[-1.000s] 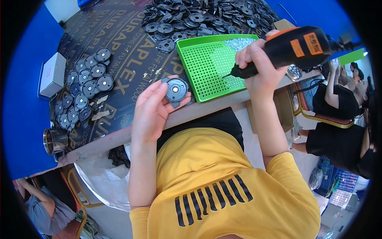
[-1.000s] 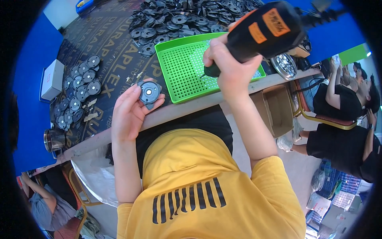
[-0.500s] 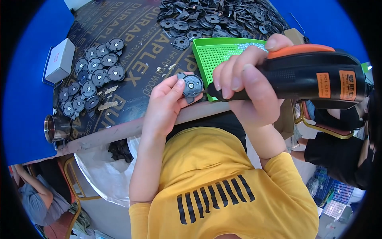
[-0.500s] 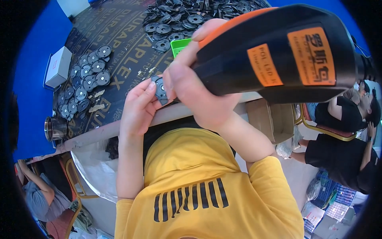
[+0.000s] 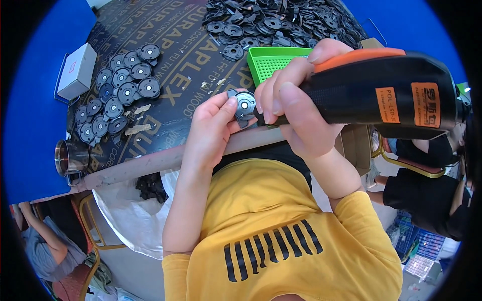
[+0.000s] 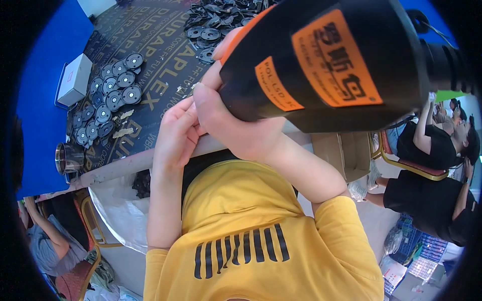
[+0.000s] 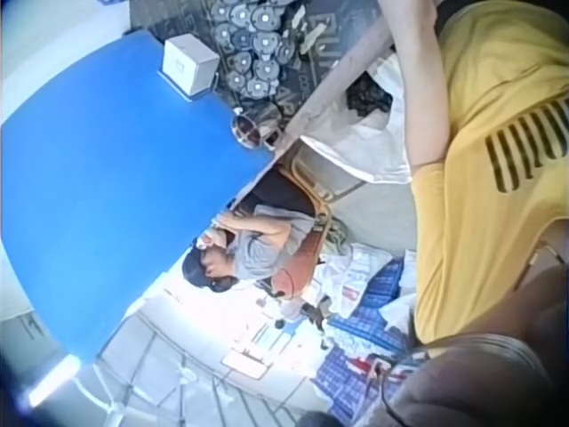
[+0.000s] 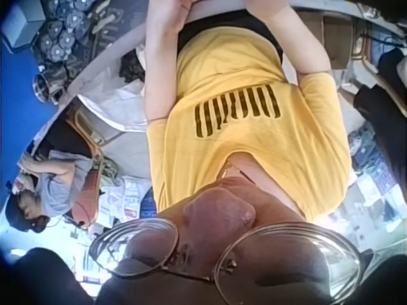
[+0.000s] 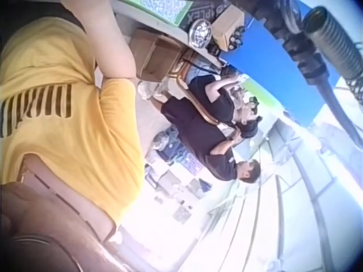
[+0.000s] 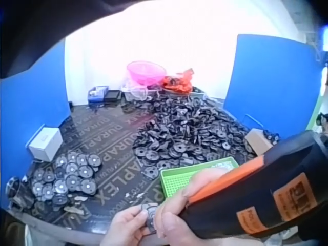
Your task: The person assembles small black plastic circular components at a factory workbench by driving screws into them with an electric screwdriver.
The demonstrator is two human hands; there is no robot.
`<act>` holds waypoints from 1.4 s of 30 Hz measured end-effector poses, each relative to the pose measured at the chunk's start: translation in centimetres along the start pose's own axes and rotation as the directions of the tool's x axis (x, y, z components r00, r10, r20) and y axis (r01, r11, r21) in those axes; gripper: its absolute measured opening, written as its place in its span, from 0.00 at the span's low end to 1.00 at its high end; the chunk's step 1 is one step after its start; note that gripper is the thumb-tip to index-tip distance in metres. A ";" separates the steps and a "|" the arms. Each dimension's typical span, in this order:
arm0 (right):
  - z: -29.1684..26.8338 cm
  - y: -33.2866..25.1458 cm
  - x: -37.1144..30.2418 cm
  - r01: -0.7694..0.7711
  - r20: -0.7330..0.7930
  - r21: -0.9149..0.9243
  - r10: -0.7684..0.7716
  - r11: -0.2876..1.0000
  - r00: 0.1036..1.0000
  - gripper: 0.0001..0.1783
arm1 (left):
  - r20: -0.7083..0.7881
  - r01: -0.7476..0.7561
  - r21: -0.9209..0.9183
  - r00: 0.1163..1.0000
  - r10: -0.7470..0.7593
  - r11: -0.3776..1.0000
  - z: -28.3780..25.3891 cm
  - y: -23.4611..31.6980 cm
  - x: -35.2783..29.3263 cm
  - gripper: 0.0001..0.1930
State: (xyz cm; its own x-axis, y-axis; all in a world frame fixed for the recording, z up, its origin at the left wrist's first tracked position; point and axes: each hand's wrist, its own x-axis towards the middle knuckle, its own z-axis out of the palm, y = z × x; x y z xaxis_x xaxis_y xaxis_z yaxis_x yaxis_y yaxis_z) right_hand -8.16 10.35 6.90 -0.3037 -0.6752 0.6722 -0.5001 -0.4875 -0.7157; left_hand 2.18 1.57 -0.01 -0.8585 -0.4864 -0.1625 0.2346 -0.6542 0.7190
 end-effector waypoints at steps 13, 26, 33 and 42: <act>1.2 1.4 -0.2 0.031 -0.042 0.135 -0.026 0.990 0.999 0.19 | -0.031 0.001 0.084 1.000 0.001 0.996 -0.4 -0.4 0.4 0.11; 0.5 -1.5 -0.1 0.062 -0.341 0.559 0.161 0.827 0.926 0.28 | 0.007 -0.094 0.067 0.996 0.094 0.993 -0.6 -0.2 -1.6 0.11; -6.5 -1.4 -5.4 -0.182 -0.157 0.282 0.233 0.942 0.960 0.31 | -0.145 0.071 0.673 0.989 0.038 0.736 -7.6 2.6 -14.3 0.10; -8.3 -1.0 -6.0 -0.218 -0.152 0.286 0.269 0.933 0.951 0.31 | -0.550 0.523 0.834 0.809 0.205 0.175 -12.7 4.8 -18.6 0.10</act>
State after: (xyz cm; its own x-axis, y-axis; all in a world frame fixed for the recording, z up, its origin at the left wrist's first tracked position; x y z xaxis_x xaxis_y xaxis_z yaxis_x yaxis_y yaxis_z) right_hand -12.54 19.46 5.18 -0.5464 -0.6894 0.4756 -0.1686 -0.4657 -0.8687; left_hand 25.08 0.15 -2.12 -0.3959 -0.8465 -0.3560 -0.7884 0.1146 0.6043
